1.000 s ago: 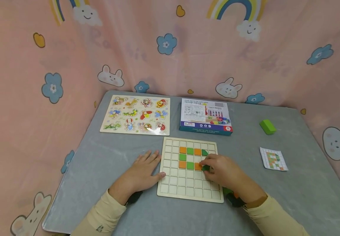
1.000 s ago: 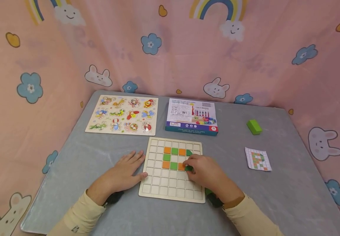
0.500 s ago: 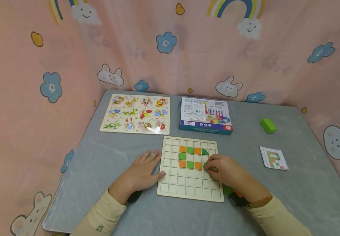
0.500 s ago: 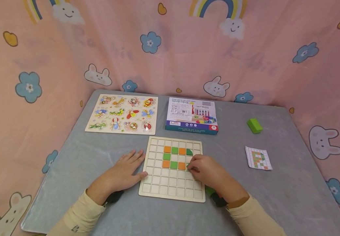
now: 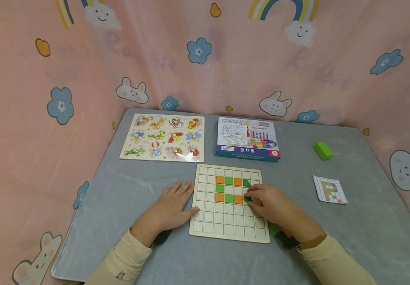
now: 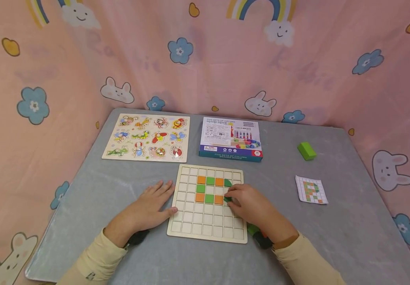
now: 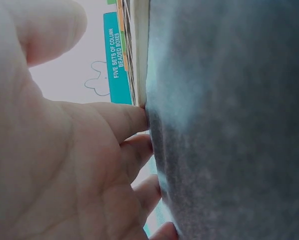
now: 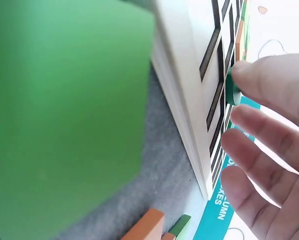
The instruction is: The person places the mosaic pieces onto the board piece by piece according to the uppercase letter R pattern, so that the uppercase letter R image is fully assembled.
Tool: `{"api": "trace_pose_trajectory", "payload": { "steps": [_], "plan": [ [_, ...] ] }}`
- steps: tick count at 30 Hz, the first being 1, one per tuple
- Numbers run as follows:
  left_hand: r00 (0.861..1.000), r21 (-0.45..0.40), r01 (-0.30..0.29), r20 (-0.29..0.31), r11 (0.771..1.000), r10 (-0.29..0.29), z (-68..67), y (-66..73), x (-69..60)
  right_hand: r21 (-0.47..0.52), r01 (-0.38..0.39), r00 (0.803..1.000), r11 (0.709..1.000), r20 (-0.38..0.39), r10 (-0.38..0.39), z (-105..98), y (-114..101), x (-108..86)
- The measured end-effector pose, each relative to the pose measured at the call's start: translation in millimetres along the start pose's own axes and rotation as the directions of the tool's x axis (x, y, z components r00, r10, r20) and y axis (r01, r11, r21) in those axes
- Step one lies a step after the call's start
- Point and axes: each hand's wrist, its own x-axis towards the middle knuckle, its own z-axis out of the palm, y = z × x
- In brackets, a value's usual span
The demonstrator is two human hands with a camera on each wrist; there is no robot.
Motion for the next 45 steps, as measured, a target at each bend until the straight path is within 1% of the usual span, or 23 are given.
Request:
{"api": "trace_pose_trajectory", "payload": {
  "steps": [4, 13, 23, 31, 36, 37, 39, 41, 43, 45],
  "plan": [
    [1.0, 0.0, -0.001, 0.003, 1.0, 0.001, -0.3, 0.8, 0.1, -0.018, 0.0, 1.0, 1.0, 0.026, 0.001, -1.1, 0.6, 0.5],
    [1.0, -0.003, -0.006, 0.003, 1.0, 0.006, -2.2, 2.6, 1.4, -0.052, 0.025, 1.0, 0.998, 0.01, -0.024, -1.5, 6.5, -0.6],
    [1.0, 0.001, -0.008, 0.005, 1.0, 0.008, -2.9, 4.0, 3.4, -0.062, 0.011, 1.0, 0.998, 0.021, -0.01, -6.5, 8.8, 2.2],
    [1.0, 0.004, -0.008, 0.008, 1.0, 0.008, -4.3, 5.1, 4.3, -0.078, 0.05, 0.999, 0.996, -0.006, -0.05, -4.3, 7.1, 2.0],
    [1.0, 0.006, -0.01, 0.012, 1.0, 0.009, -3.8, 5.2, 3.6, -0.079, 0.1, 0.995, 0.992, -0.008, -0.101, -2.0, 7.1, 0.8],
    [1.0, 0.007, -0.009, 0.013, 1.0, 0.009, -3.4, 4.9, 3.2, -0.071, 0.11, 0.994, 0.991, -0.014, -0.111, -1.8, 6.4, 0.4],
    [1.0, 0.003, -0.009, 0.014, 1.0, 0.009, -2.6, 4.2, 2.0, -0.026, 0.112, 0.992, 0.993, -0.053, -0.113, -3.0, 4.0, -1.2],
    [1.0, 0.0, -0.006, 0.015, 1.0, 0.006, -1.2, 2.9, 1.0, 0.02, 0.121, 0.986, 0.992, -0.12, -0.118, -6.8, 0.9, -3.2],
    [1.0, -0.008, -0.004, 0.01, 1.0, 0.004, 0.0, 1.5, -0.1, 0.043, 0.109, 0.978, 0.993, -0.184, -0.099, -12.7, -1.5, -6.0],
    [1.0, -0.011, 0.0, 0.009, 1.0, 0.0, 0.8, 0.7, -0.8, 0.042, 0.082, 0.976, 0.996, -0.208, -0.072, -18.9, -1.8, -9.8]
  ]
}}
